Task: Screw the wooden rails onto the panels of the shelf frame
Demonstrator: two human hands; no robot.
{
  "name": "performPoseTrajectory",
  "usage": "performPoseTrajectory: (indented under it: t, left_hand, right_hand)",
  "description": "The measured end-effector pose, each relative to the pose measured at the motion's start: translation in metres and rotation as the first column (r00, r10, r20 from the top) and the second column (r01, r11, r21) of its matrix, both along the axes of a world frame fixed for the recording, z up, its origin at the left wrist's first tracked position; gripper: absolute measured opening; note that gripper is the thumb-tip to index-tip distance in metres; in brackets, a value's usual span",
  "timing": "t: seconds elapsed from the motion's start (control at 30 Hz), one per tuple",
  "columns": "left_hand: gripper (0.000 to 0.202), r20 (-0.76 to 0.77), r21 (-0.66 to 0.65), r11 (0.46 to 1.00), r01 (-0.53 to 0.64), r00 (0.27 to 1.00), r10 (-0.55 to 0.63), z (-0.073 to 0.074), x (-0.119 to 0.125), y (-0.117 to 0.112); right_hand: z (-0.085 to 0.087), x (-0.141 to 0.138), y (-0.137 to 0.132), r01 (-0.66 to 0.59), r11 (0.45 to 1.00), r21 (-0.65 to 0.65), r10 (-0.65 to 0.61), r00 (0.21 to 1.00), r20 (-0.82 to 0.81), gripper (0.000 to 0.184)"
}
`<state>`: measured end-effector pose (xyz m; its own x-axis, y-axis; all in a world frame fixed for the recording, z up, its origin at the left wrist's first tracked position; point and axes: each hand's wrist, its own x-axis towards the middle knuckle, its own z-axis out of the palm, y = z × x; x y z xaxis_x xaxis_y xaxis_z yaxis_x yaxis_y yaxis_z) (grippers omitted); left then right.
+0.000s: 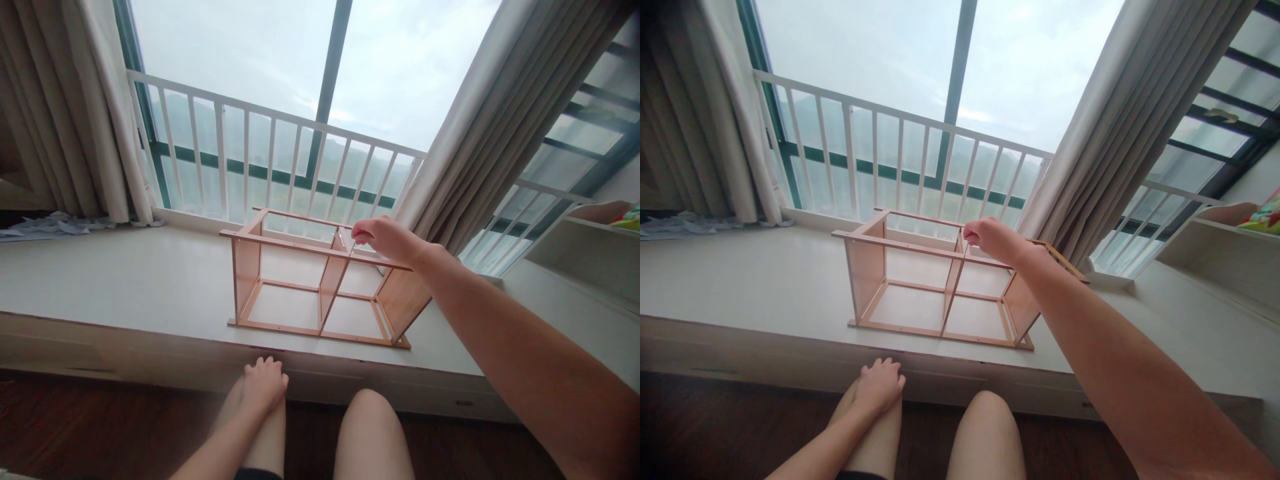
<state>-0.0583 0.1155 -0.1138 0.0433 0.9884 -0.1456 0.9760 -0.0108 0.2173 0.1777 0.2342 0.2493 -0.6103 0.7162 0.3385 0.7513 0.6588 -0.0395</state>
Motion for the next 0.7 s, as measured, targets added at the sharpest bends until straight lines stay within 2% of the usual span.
performPoseTrajectory:
  t: [0.7]
  left_hand:
    - [0.035, 0.007, 0.022, 1.000, 0.002, 1.000, -0.003, -0.011, 0.003, 0.005]
  right_hand:
    - [-0.002, 0.004, 0.001, -0.059, 0.998, 0.008, 0.059, 0.998, -0.004, 0.020]
